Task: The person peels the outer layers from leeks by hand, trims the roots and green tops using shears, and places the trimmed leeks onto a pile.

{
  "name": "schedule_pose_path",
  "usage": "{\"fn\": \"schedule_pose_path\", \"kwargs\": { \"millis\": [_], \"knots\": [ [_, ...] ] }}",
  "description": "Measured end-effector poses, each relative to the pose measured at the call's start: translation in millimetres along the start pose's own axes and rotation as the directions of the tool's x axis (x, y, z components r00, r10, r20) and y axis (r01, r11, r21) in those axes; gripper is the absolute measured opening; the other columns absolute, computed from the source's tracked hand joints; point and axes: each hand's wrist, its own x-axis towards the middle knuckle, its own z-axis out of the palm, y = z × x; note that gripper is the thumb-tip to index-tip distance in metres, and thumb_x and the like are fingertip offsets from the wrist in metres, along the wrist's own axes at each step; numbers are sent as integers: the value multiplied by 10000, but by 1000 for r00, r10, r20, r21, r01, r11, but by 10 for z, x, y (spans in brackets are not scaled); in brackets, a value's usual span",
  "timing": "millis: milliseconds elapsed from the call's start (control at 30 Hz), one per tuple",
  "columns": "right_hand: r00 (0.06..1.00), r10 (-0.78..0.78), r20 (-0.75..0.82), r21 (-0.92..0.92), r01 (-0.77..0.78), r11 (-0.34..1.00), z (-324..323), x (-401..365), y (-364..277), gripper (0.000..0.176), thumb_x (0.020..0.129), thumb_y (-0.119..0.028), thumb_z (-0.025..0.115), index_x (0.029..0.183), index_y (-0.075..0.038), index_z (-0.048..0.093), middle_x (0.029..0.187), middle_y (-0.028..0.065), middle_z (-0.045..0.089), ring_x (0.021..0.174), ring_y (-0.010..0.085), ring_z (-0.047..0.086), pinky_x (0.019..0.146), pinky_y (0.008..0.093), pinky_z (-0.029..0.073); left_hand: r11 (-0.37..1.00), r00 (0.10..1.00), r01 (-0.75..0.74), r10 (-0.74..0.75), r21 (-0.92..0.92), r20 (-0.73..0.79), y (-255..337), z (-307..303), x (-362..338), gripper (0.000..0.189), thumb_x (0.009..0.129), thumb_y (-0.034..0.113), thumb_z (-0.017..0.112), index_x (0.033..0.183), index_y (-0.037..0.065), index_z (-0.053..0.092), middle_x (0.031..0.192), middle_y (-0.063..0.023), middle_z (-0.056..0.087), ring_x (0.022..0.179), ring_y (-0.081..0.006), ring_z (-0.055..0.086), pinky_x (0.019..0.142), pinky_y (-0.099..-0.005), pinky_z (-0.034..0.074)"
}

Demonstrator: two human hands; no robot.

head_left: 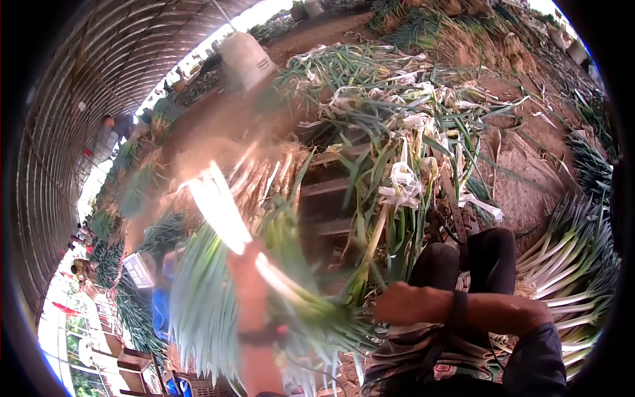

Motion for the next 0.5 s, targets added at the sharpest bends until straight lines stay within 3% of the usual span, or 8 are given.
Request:
{"fn": "schedule_pose_path", "kwargs": {
  "millis": [67,100,167,233,267,300,367,500],
  "knots": [
    [800,-128,-586,-219,-4,976,103,-334,250,26,849,-154,552,862,-169,569,758,32,484,674,197,531,596,351,424,1000,999,13,-14,-9,-31,107,-158,47,203,833,184,691,900,20,592,617,-63,546,476,-183,555,449,-324,490],
    [791,-25,-612,-186,-114,976,191,-358,433,67,888,-179,532,843,-160,578,724,44,495,642,207,537,580,372,442,1000,999,14,-14,2,-31,141,-233,50,199,838,196,688,888,26,599,618,-60,544,488,-181,561,460,-323,491],
    [828,180,-530,170,-104,980,-89,-406,865,228,954,-269,487,818,-144,620,674,65,570,600,225,585,568,416,491,1000,1000,11,-11,25,-16,132,-354,47,214,835,213,695,877,19,612,624,-64,553,509,-186,574,484,-326,498],
    [694,181,-697,-9,-261,965,-269,-449,1190,74,819,-66,589,791,-88,653,763,85,664,642,228,641,558,407,517,999,1000,4,-4,54,-3,105,-413,34,231,834,232,699,858,15,623,635,-70,564,534,-192,587,511,-329,503],
    [684,184,-706,-116,-368,923,-452,-468,1298,129,737,43,639,791,-69,673,781,92,683,647,232,653,542,404,524,998,1000,0,0,70,5,87,-413,18,242,836,244,699,844,13,628,643,-74,570,547,-196,595,526,-330,505],
    [742,389,-547,-50,-492,869,-589,-447,1401,135,758,26,642,824,-78,695,795,100,691,675,233,677,622,416,552,996,1000,-6,5,84,15,72,-414,14,253,837,255,700,831,11,632,651,-78,577,561,-200,602,541,-331,507],
    [695,333,-637,-25,-450,893,-724,-574,1497,115,784,0,664,852,-83,708,813,117,695,730,244,696,716,399,568,987,997,-66,61,147,38,65,-430,22,300,845,293,688,841,-4,656,696,-104,602,608,-218,620,585,-336,508],
    [786,537,-308,214,-493,843,-765,-696,1421,80,828,-158,694,882,-108,724,830,97,701,803,256,702,770,390,563,983,991,-132,131,128,16,40,-428,26,323,852,313,679,892,-8,680,722,-120,606,654,-227,634,607,-341,507]
  ]
}}
